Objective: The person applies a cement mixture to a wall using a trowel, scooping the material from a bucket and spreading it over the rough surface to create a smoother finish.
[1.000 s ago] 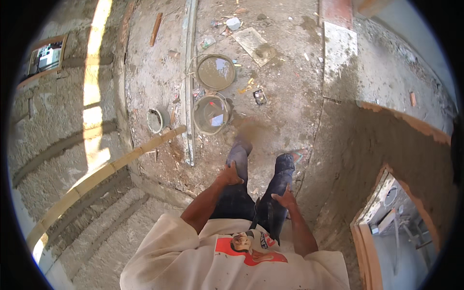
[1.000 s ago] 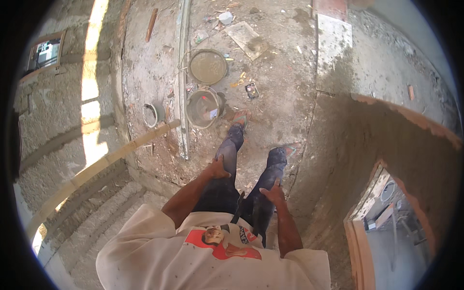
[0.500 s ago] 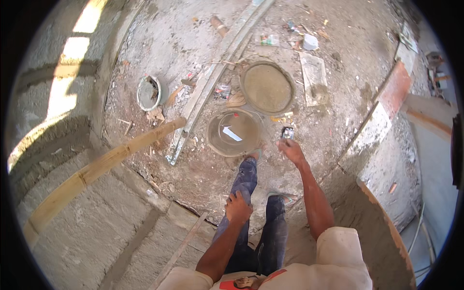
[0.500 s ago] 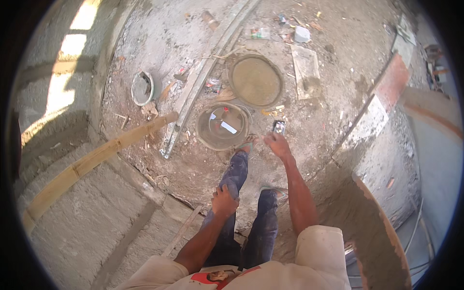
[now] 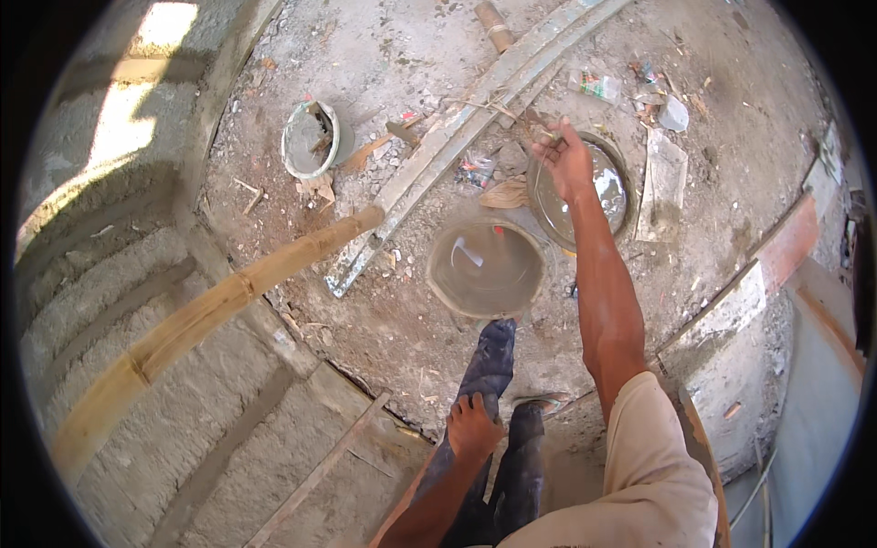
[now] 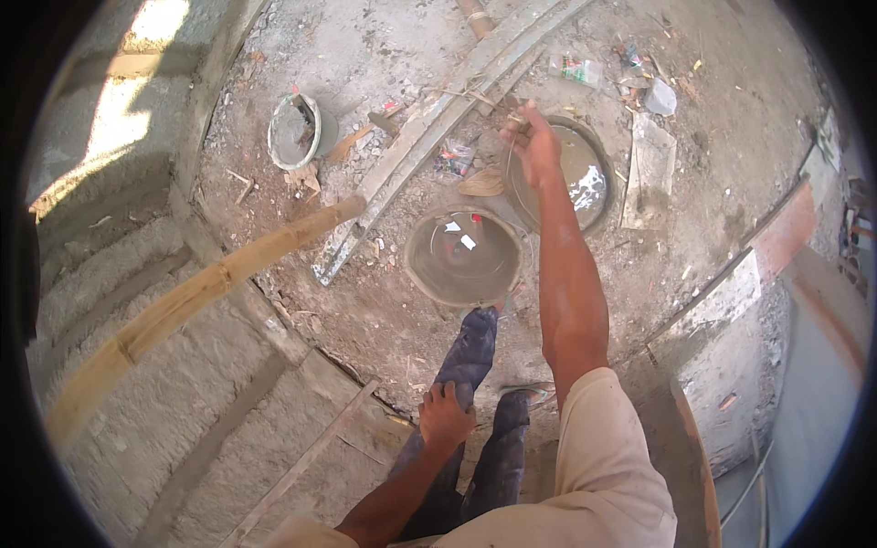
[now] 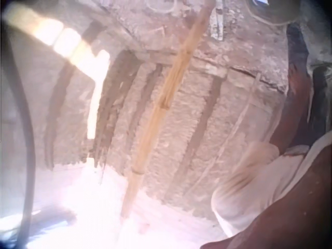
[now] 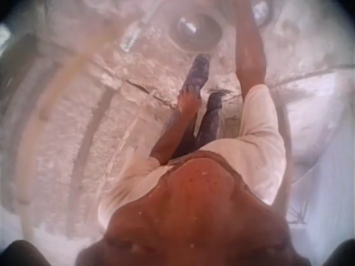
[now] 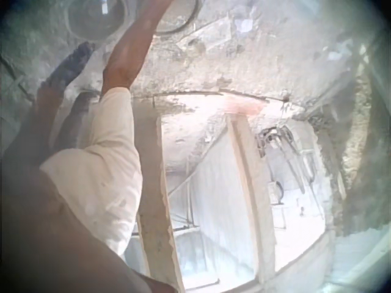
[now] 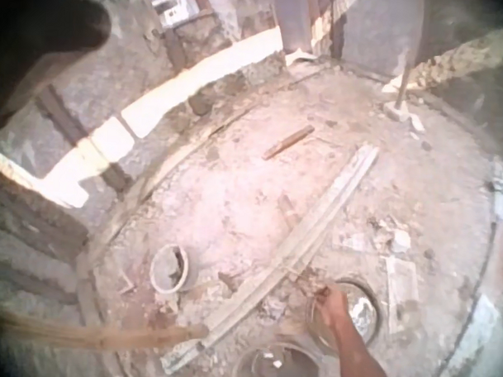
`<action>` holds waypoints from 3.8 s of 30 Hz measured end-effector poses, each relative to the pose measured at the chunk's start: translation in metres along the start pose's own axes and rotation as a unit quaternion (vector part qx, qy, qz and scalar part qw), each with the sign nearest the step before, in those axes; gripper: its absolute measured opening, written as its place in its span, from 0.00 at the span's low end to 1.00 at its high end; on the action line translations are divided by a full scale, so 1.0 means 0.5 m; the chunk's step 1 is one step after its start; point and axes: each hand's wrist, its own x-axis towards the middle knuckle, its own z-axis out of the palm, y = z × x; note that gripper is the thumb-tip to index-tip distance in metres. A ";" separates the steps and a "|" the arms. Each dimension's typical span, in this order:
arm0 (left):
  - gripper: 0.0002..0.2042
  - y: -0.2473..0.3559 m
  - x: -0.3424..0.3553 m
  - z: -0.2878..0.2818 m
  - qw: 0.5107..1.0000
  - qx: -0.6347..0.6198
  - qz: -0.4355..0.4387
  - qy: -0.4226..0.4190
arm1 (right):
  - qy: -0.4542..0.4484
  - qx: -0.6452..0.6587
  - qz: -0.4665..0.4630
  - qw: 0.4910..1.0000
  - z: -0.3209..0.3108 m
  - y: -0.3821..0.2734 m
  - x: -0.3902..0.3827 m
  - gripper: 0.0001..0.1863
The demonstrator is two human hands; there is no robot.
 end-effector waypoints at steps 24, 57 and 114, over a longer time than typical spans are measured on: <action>0.32 0.086 -0.010 -0.009 0.947 0.247 0.204 0.028 | 0.404 0.348 -0.038 0.845 -0.217 0.086 -0.906 0.09; 0.33 -0.036 -0.183 0.359 0.547 0.657 0.513 0.074 | 0.683 0.645 -0.135 0.313 -0.304 1.258 -1.611 0.17; 0.25 0.360 -0.745 0.204 0.082 0.966 0.198 -0.142 | 0.488 0.689 -0.221 0.488 -0.126 0.831 -1.738 0.09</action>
